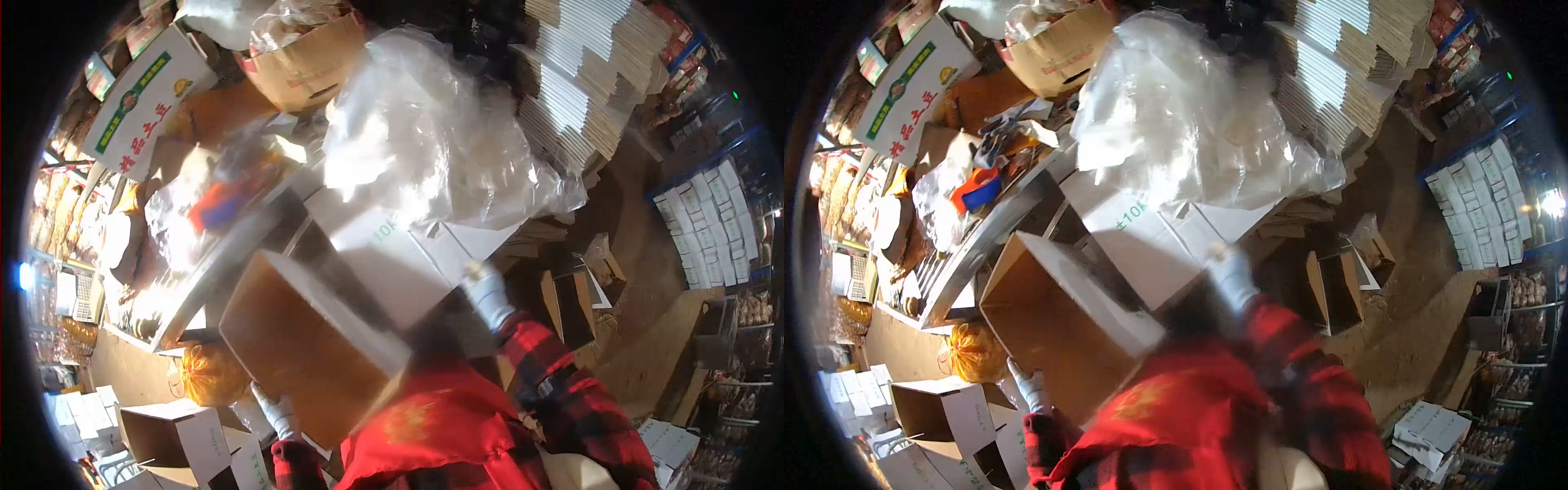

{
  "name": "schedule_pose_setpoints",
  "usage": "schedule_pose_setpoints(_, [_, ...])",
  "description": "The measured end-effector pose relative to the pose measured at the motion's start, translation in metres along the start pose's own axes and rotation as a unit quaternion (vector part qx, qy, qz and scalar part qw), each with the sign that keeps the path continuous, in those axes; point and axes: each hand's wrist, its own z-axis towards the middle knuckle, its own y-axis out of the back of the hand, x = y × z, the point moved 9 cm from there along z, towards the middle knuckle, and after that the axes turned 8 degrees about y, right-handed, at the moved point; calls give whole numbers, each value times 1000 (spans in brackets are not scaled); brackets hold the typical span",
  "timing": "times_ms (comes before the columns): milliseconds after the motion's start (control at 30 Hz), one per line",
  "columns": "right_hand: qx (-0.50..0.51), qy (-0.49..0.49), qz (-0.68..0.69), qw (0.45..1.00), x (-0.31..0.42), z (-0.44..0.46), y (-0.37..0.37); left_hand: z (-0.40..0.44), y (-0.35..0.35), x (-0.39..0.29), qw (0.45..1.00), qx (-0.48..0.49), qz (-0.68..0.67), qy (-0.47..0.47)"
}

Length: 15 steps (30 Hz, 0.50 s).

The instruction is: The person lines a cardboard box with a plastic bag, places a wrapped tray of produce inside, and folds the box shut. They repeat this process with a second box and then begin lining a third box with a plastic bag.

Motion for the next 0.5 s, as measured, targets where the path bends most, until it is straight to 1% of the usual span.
schedule_pose_setpoints(33, [-76,42,-67,994,-32,30,35,-9,-4,-23,998,-35,-7,-47])
schedule_pose_setpoints(67, [-153,82,-135,976,-51,54,65,-9,-7,-28,999,-30,-3,-44])
schedule_pose_setpoints(100, [-184,76,-137,970,-48,77,83,-11,1,-36,972,-92,201,-75])
schedule_pose_setpoints(133, [-215,69,-139,964,-42,97,97,-14,5,-45,900,-149,395,-107])
schedule_pose_setpoints(167, [-218,64,-140,964,-40,115,101,-17,5,-53,865,-183,448,-135])
schedule_pose_setpoints(233, [-269,52,-341,899,-22,140,103,-24,-20,-89,869,-171,436,-159])
schedule_pose_setpoints(267, [-298,31,-381,875,-43,155,94,-28,-30,-103,874,-164,421,-178])
schedule_pose_setpoints(300, [-217,-33,-226,949,-66,173,82,-24,-38,-108,887,-165,395,-174])
schedule_pose_setpoints(333, [-128,-95,-61,985,-86,184,60,-24,-47,-114,886,-164,397,-175])
schedule_pose_setpoints(367, [-129,-97,-59,985,-87,186,56,-26,-61,-127,867,-150,422,-219])
schedule_pose_setpoints(400, [-159,-57,42,985,-69,184,56,-32,-82,-145,845,-138,445,-261])
schedule_pose_setpoints(433, [-187,-17,142,972,-50,179,58,-35,-94,-156,845,-138,447,-260])
schedule_pose_setpoints(467, [-187,-19,142,972,-31,169,59,-40,-111,-167,871,-90,392,-280])
schedule_pose_setpoints(500, [-215,24,147,965,-1,154,68,-44,-131,-175,893,-41,334,-299])
